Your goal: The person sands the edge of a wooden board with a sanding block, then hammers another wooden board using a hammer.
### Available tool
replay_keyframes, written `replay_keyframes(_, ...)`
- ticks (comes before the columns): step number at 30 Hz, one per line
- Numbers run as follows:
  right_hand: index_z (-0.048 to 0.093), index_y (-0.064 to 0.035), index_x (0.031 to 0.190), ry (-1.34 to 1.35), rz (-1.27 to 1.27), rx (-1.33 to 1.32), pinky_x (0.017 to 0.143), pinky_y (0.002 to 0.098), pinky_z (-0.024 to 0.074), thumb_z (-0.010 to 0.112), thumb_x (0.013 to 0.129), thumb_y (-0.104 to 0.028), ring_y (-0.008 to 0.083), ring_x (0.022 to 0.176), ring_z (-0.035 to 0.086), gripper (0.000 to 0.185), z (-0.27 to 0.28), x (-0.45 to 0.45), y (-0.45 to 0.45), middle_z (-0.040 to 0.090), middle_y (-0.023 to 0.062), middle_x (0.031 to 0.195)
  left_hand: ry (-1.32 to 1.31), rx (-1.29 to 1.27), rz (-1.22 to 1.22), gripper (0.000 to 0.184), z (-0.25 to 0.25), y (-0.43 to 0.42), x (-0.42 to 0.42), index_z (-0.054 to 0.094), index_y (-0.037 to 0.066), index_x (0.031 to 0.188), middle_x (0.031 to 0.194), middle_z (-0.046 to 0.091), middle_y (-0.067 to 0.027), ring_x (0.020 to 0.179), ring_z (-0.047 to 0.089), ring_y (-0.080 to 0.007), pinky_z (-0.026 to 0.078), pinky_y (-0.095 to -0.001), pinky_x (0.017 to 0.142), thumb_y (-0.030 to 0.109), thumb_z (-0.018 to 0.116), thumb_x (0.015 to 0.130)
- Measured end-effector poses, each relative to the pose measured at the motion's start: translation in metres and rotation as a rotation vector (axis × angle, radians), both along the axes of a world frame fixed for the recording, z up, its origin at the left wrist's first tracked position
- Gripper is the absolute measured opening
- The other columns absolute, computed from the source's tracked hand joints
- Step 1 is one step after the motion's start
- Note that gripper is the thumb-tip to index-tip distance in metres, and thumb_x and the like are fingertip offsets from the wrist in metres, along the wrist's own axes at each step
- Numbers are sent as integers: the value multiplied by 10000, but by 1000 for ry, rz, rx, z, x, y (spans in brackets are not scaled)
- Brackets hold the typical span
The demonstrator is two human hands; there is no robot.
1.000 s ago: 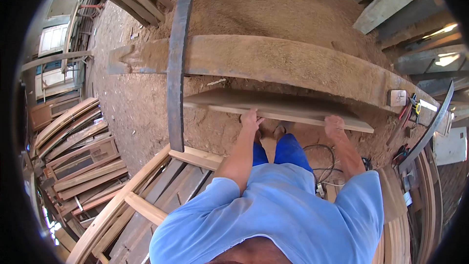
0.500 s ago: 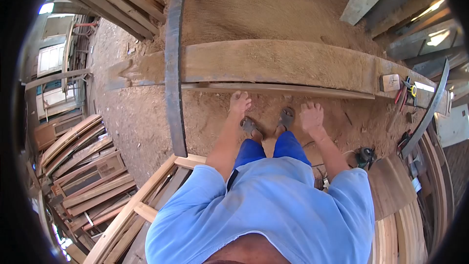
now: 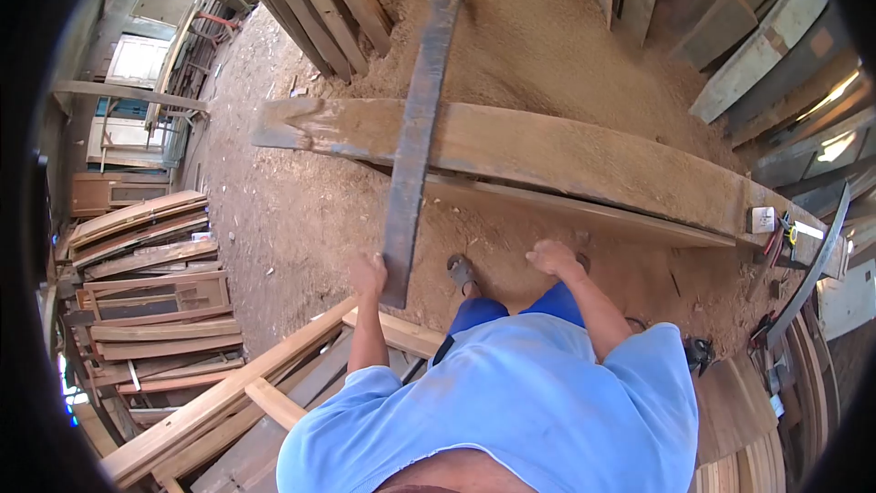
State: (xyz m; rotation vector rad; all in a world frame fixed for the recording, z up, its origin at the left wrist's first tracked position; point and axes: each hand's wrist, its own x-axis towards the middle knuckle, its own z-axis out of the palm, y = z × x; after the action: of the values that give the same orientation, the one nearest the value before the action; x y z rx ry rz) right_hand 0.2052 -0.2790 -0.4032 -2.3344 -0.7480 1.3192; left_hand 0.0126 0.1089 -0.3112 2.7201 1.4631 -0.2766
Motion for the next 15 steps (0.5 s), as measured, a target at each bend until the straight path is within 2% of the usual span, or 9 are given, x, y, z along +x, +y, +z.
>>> replay_keyframes(1, 701, -19, 1038, 16, -58, 58, 919, 488, 489, 509, 912, -436, 415, 1072, 621, 476, 7, -5, 26, 665, 250, 1099, -15, -6, -6, 510, -18, 12, -10, 609, -41, 1142, 1046, 651, -295, 998, 622, -474, 479, -548, 877, 409, 544, 909)
replay_keyframes(3, 695, -1, 1026, 55, -177, 197, 899, 480, 489, 503, 920, -477, 413, 1045, 632, 524, 20, -25, 86, 674, 254, 1066, 59, -318, 89, 506, -74, 27, -23, 621, -39, 1108, 979, 661, -324, 947, 638, -505, 488, -567, 857, 412, 441, 965)
replay_keyframes(6, 683, 21, 1031, 39, -422, 466, 880, 466, 493, 508, 936, -516, 412, 1018, 642, 572, 14, -84, 178, 677, 286, 1020, -27, -369, 30, 521, -39, 9, -5, 636, -28, 1086, 985, 648, -350, 969, 628, -507, 472, -577, 889, 402, 357, 992)
replay_keyframes(7, 675, 33, 1053, 220, -649, 464, 891, 469, 488, 520, 931, -528, 421, 1025, 638, 595, 20, -103, 210, 668, 307, 1035, -151, -382, 14, 535, -36, 1, -9, 651, -19, 1076, 985, 647, -352, 960, 630, -507, 477, -579, 876, 415, 350, 990)
replay_keyframes(8, 666, 46, 1075, 411, -879, 459, 901, 472, 484, 531, 927, -540, 430, 1032, 634, 619, 25, -126, 239, 658, 328, 1049, -267, -391, 0, 550, -34, -1, -13, 667, -9, 1067, 986, 646, -354, 950, 632, -507, 483, -580, 863, 428, 342, 988)
replay_keyframes(10, 643, 83, 1121, 401, -1034, 417, 934, 485, 465, 493, 901, -638, 457, 1068, 620, 769, -22, -173, 288, 633, 363, 1093, -231, -460, -16, 563, -36, 10, -13, 681, -15, 1037, 975, 648, -351, 927, 635, -511, 491, -580, 842, 435, 348, 984)
replay_keyframes(11, 637, 99, 1131, 232, -1004, 149, 965, 498, 445, 453, 859, -725, 480, 1094, 606, 887, -25, -183, 304, 625, 361, 1122, -186, -528, -22, 577, -39, 13, -15, 694, -22, 1006, 964, 651, -347, 904, 637, -515, 499, -580, 821, 443, 353, 979)
replay_keyframes(14, 636, 103, 1138, 265, -1040, -7, 979, 497, 439, 408, 837, -774, 492, 1110, 594, 955, -9, -179, 313, 622, 373, 1112, -152, -624, -96, 568, -65, 24, -18, 701, -22, 944, 907, 653, -344, 861, 640, -519, 502, -588, 788, 439, 371, 974)
replay_keyframes(15, 642, 108, 1119, 277, -1076, -28, 983, 491, 438, 441, 830, -763, 482, 1118, 593, 939, -7, -179, 315, 619, 376, 1115, -128, -633, -105, 587, -59, 24, -17, 708, -23, 890, 876, 648, -345, 858, 638, -523, 500, -589, 796, 437, 354, 976)
